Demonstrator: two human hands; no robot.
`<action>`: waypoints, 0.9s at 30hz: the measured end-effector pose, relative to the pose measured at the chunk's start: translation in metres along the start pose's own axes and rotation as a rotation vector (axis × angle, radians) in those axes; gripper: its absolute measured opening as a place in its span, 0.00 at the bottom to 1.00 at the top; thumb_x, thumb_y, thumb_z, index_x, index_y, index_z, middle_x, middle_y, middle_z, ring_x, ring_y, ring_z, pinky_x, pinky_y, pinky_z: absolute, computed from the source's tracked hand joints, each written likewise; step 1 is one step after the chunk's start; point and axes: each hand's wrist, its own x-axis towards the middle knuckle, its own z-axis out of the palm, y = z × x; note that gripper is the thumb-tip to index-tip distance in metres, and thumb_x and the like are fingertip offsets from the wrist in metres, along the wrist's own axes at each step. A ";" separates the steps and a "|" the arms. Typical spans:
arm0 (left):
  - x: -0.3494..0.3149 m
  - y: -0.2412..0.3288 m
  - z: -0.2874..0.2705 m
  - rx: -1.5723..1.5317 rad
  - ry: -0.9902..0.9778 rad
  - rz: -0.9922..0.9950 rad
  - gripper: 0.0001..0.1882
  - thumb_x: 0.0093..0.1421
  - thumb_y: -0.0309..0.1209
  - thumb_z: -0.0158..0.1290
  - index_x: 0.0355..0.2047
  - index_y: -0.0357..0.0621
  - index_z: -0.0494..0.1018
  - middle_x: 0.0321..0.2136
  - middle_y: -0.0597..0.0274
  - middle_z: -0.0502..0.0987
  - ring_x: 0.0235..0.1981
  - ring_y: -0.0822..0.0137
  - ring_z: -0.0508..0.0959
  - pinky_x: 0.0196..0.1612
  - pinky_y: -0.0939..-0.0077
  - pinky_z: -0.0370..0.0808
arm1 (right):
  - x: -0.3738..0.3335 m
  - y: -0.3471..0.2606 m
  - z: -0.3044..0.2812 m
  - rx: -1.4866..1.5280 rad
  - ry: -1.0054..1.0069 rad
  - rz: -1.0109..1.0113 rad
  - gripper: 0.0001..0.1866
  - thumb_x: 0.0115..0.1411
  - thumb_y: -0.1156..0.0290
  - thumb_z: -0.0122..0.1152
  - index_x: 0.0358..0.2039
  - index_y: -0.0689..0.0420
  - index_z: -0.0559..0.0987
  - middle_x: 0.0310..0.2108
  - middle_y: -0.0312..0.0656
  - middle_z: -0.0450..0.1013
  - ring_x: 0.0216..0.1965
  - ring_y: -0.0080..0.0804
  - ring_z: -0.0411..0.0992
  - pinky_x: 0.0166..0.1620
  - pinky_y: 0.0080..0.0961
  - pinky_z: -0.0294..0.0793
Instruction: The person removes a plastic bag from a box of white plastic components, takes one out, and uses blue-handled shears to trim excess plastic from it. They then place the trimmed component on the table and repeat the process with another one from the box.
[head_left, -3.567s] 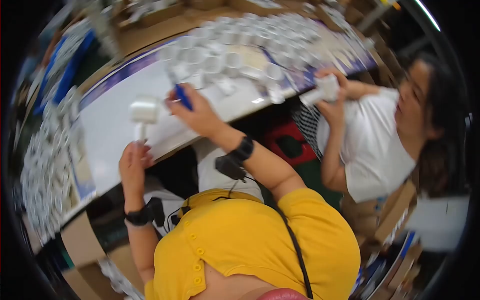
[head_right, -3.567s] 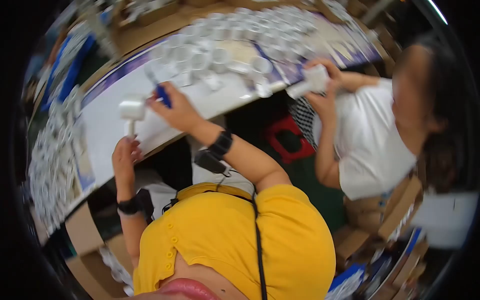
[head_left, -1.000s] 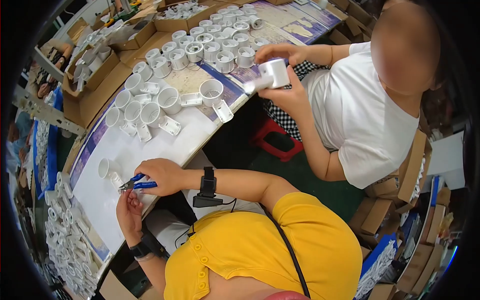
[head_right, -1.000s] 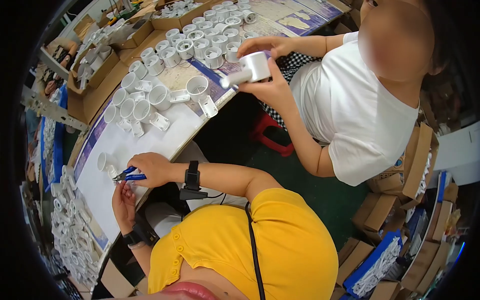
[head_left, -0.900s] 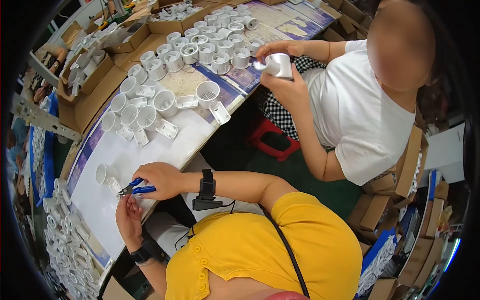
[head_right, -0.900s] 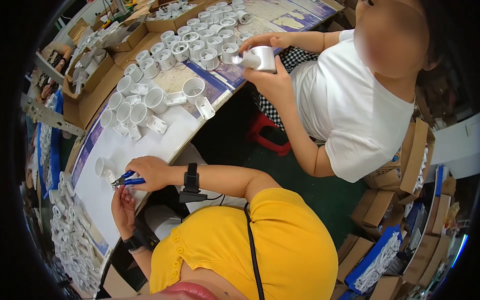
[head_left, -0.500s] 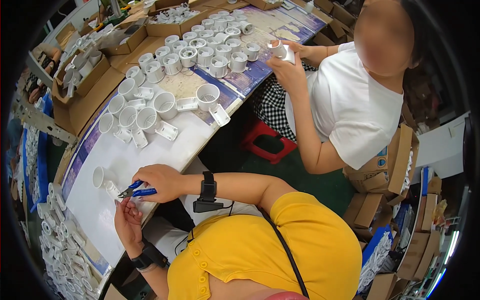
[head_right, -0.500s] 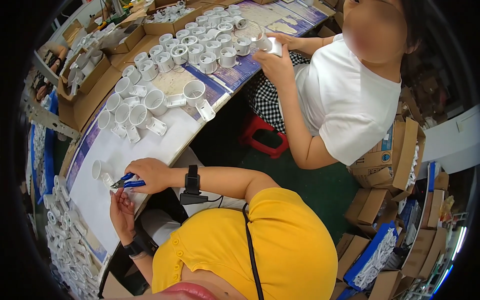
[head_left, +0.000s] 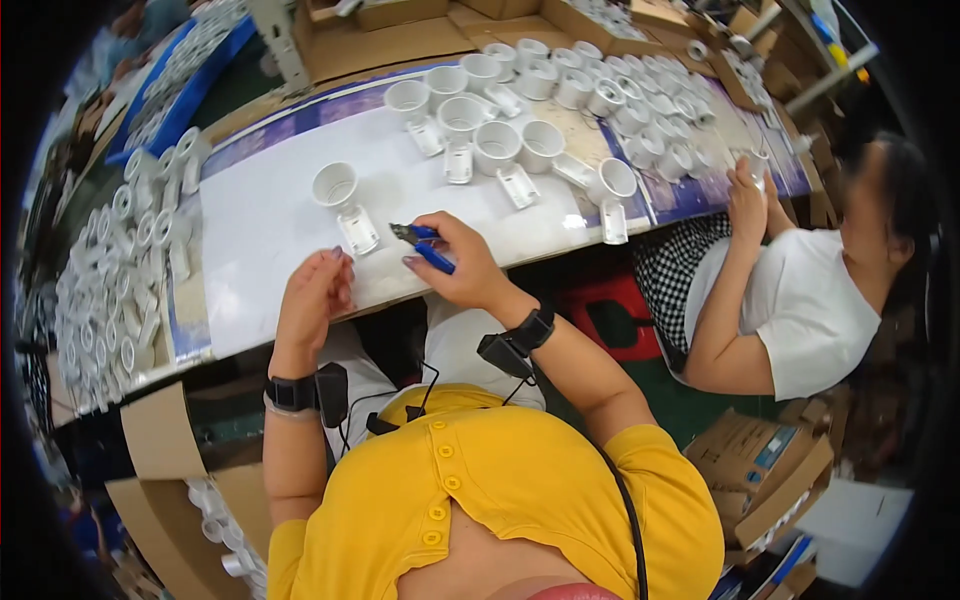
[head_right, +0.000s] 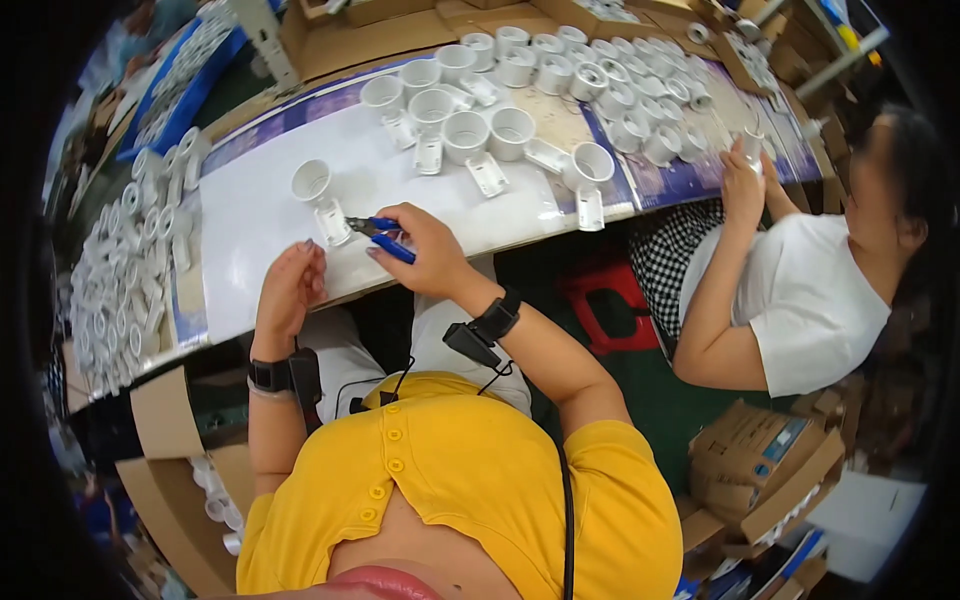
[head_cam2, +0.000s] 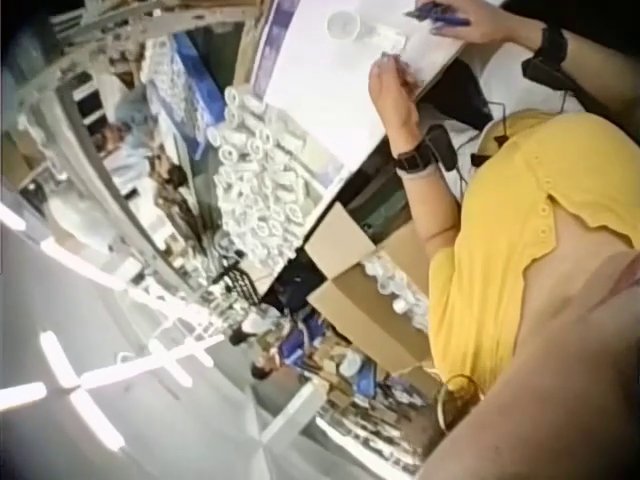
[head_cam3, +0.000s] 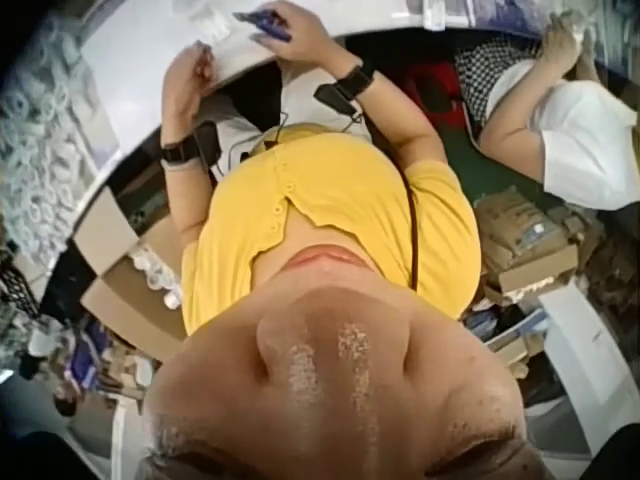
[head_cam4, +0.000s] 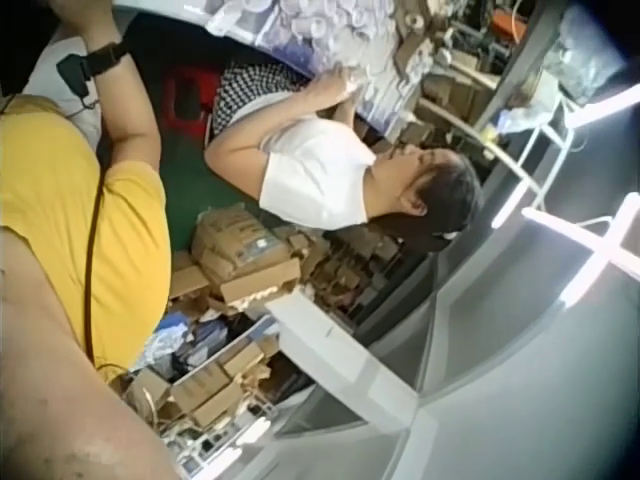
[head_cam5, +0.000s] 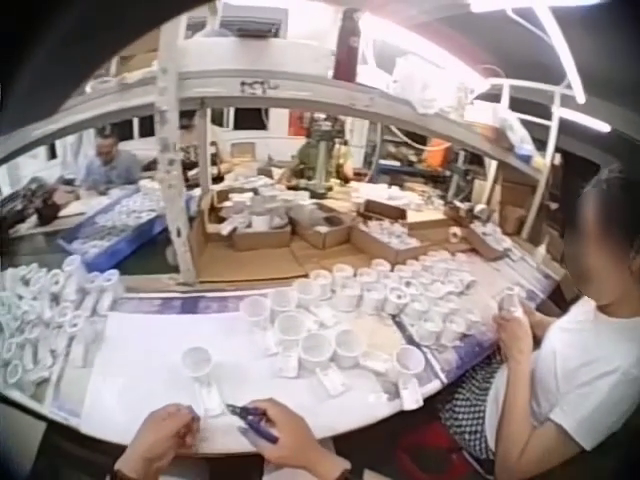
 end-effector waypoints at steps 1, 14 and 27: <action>0.000 0.001 -0.001 -0.013 0.022 0.004 0.11 0.61 0.38 0.46 0.37 0.44 0.68 0.27 0.69 0.72 0.27 0.76 0.70 0.32 0.78 0.69 | 0.001 -0.001 0.000 0.039 -0.007 0.039 0.19 0.51 0.71 0.62 0.43 0.60 0.70 0.37 0.39 0.71 0.36 0.25 0.70 0.40 0.24 0.70; 0.056 0.030 0.018 0.150 0.408 0.309 0.38 0.53 0.37 0.56 0.60 0.41 0.52 0.48 0.52 0.63 0.44 0.66 0.68 0.43 0.70 0.71 | 0.033 -0.019 -0.032 -0.006 -0.054 0.378 0.19 0.52 0.70 0.60 0.44 0.61 0.70 0.39 0.40 0.71 0.38 0.27 0.69 0.39 0.22 0.69; 0.091 0.044 0.045 0.529 0.214 0.233 0.33 0.54 0.38 0.56 0.57 0.40 0.58 0.43 0.56 0.70 0.41 0.65 0.73 0.38 0.70 0.75 | 0.049 0.009 -0.138 -0.898 0.371 -0.094 0.20 0.46 0.71 0.62 0.41 0.60 0.72 0.36 0.51 0.71 0.36 0.49 0.69 0.42 0.36 0.69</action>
